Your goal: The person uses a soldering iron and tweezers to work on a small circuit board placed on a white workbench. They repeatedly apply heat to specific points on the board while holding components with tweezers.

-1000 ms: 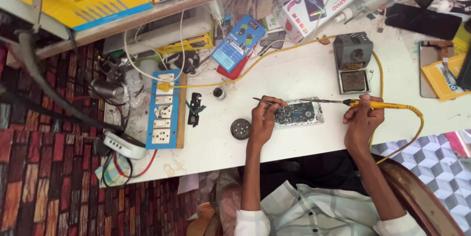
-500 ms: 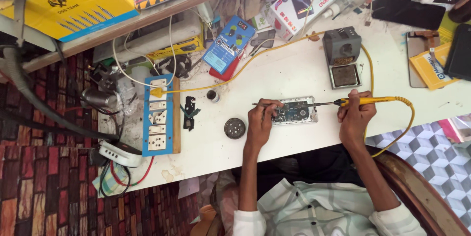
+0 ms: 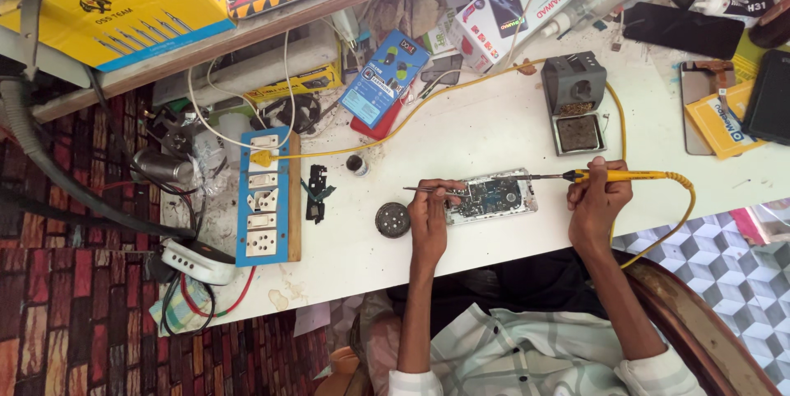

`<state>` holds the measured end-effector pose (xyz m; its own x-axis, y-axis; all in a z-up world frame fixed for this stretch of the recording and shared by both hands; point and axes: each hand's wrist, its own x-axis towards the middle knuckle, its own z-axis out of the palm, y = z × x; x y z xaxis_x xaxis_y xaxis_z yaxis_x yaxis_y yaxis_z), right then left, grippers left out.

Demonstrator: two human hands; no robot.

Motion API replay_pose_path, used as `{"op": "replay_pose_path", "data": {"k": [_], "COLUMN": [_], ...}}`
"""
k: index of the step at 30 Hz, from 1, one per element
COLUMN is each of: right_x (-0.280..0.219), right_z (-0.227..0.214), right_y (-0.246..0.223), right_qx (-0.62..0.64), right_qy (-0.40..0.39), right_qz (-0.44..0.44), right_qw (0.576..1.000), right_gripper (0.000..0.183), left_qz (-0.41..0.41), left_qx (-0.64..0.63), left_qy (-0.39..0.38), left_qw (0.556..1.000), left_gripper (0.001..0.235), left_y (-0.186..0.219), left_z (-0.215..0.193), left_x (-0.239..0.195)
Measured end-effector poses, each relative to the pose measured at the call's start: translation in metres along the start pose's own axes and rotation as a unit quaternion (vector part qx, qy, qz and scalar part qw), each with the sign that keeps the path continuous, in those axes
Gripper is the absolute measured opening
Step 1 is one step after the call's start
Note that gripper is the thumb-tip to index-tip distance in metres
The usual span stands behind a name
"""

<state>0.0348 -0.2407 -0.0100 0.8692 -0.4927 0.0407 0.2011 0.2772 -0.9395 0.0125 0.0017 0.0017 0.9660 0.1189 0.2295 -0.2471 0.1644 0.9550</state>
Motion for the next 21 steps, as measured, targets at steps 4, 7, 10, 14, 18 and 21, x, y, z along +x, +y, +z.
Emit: {"op": "replay_pose_path", "data": {"k": [4, 7, 10, 14, 18, 21], "right_x": [-0.001, 0.000, -0.002, 0.001, -0.001, -0.001], "right_z": [0.001, -0.001, 0.000, 0.000, -0.003, -0.003], "right_y": [0.001, -0.001, -0.001, 0.001, 0.002, 0.003], "right_qx": [0.005, 0.007, 0.008, 0.011, 0.010, 0.001], "right_qy": [-0.004, 0.000, -0.005, -0.009, -0.006, -0.010], "right_qz": [0.003, 0.009, 0.012, 0.012, 0.015, 0.014], "right_qw": [1.000, 1.000, 1.000, 1.000, 1.000, 1.000], "right_gripper": [0.027, 0.026, 0.027, 0.027, 0.027, 0.027], "left_qz": [-0.028, -0.017, 0.011, 0.015, -0.040, 0.009], "left_qx": [0.054, 0.038, 0.008, 0.053, 0.079, 0.111], "left_qy": [-0.012, -0.032, -0.016, -0.013, -0.018, -0.052], "left_qw": [0.998, 0.999, 1.000, 0.998, 0.996, 0.992], "left_gripper": [0.029, 0.025, 0.021, 0.018, 0.016, 0.015], "left_y": [0.004, 0.004, 0.001, -0.002, -0.003, -0.005], "left_z": [-0.002, 0.001, 0.003, 0.004, 0.005, 0.006], "left_x": [-0.006, -0.009, -0.008, 0.000, 0.001, 0.004]}}
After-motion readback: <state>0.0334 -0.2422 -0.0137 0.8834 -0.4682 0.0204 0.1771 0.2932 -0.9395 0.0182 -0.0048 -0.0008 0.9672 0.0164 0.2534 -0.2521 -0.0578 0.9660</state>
